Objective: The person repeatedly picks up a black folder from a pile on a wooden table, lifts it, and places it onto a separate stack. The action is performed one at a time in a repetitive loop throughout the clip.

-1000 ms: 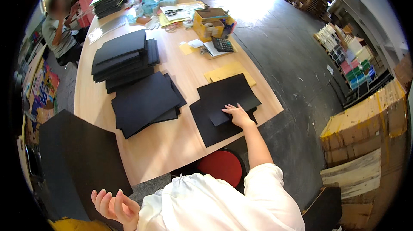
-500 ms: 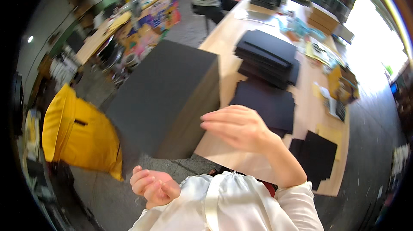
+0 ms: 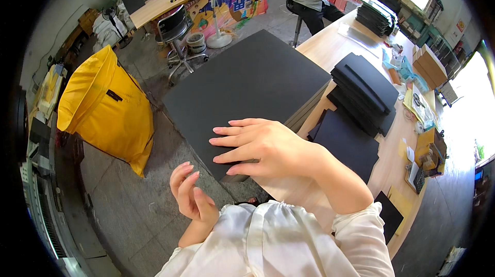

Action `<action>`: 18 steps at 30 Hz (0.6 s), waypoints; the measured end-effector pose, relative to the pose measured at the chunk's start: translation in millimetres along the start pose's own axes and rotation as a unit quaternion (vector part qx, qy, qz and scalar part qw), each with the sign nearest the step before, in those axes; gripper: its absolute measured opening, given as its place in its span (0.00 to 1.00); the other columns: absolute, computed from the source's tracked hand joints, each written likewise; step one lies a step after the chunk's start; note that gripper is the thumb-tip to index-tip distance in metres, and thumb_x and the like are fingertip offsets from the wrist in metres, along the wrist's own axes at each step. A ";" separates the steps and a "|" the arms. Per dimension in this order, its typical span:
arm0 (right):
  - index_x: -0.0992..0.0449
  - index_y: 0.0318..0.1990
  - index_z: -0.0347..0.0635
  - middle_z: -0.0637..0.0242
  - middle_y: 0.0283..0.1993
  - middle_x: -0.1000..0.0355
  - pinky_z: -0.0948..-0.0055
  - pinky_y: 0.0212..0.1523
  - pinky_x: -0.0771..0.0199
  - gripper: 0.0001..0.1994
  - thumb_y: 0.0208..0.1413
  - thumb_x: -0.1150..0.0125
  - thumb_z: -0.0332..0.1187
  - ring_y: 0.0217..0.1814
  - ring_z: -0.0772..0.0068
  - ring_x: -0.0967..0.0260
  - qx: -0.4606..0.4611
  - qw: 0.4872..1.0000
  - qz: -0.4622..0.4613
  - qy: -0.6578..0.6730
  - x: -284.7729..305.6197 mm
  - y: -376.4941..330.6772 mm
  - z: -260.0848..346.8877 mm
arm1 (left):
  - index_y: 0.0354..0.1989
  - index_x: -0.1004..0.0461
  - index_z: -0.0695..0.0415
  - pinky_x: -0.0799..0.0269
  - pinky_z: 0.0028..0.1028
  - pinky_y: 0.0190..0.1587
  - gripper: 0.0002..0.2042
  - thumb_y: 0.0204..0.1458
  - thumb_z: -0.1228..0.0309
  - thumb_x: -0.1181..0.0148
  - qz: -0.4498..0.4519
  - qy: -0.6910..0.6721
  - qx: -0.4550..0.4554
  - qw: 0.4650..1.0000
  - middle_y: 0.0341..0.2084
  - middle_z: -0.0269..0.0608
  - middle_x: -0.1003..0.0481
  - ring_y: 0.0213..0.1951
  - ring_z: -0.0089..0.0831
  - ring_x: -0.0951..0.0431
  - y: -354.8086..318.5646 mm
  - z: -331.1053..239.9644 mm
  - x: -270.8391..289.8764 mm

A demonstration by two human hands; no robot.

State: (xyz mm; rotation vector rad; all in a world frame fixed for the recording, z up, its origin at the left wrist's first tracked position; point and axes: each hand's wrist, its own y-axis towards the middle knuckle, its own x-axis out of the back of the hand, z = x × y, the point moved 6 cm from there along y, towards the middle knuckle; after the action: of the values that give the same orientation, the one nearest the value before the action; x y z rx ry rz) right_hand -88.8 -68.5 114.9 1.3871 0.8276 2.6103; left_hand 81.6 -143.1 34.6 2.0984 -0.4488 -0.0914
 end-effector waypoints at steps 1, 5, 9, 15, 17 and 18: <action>0.17 0.45 0.45 0.58 0.54 0.24 0.59 0.65 0.34 0.13 0.52 0.32 0.37 0.62 0.58 0.30 -0.008 1.000 0.000 0.012 1.2 0.7 -1.7 | 0.44 0.26 0.65 0.34 0.45 0.56 0.13 0.58 0.72 0.55 0.003 0.002 -0.007 1.000 0.47 0.54 0.28 0.51 0.48 0.28 -0.3 0.1 -2.7; 0.16 0.43 0.43 0.56 0.49 0.21 0.60 0.63 0.33 0.11 0.55 0.35 0.36 0.60 0.57 0.28 -0.031 0.997 -0.007 0.064 5.2 4.2 -7.8 | 0.47 0.27 0.67 0.33 0.47 0.56 0.15 0.57 0.72 0.55 0.011 0.012 -0.037 0.999 0.49 0.56 0.28 0.52 0.52 0.28 -2.1 0.4 -7.9; 0.16 0.41 0.40 0.55 0.46 0.20 0.60 0.62 0.32 0.11 0.58 0.38 0.35 0.59 0.57 0.27 -0.081 0.990 -0.018 0.115 6.0 6.2 -9.5 | 0.52 0.29 0.69 0.33 0.50 0.57 0.18 0.58 0.69 0.51 -0.005 0.024 -0.051 0.998 0.50 0.60 0.27 0.53 0.57 0.27 -3.1 0.9 -15.5; 0.17 0.41 0.37 0.53 0.46 0.21 0.61 0.62 0.32 0.12 0.59 0.39 0.36 0.58 0.57 0.27 -0.128 0.976 -0.026 0.172 7.2 5.6 -14.6 | 0.60 0.37 0.73 0.38 0.52 0.63 0.23 0.61 0.70 0.61 0.052 0.040 -0.085 0.994 0.59 0.63 0.35 0.61 0.58 0.33 -0.1 -1.8 -28.9; 0.16 0.40 0.37 0.53 0.46 0.21 0.61 0.62 0.31 0.12 0.60 0.39 0.36 0.58 0.57 0.26 -0.123 0.977 -0.028 0.174 6.0 5.4 -16.3 | 0.61 0.38 0.73 0.38 0.52 0.63 0.23 0.61 0.70 0.62 0.047 0.040 -0.086 0.994 0.59 0.64 0.36 0.61 0.58 0.33 -2.0 -1.1 -28.8; 0.16 0.40 0.37 0.53 0.46 0.21 0.62 0.62 0.31 0.12 0.60 0.39 0.36 0.58 0.57 0.26 -0.119 0.977 -0.029 0.172 5.8 4.8 -17.2 | 0.61 0.38 0.73 0.37 0.52 0.62 0.23 0.62 0.70 0.62 0.049 0.042 -0.091 0.994 0.60 0.65 0.36 0.61 0.58 0.33 -2.5 -0.6 -29.4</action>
State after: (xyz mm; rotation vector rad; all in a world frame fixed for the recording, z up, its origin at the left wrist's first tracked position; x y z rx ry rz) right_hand -104.9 -78.2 113.9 0.8539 0.5457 2.8307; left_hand 55.1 -131.1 29.6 1.8917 -0.4736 0.0122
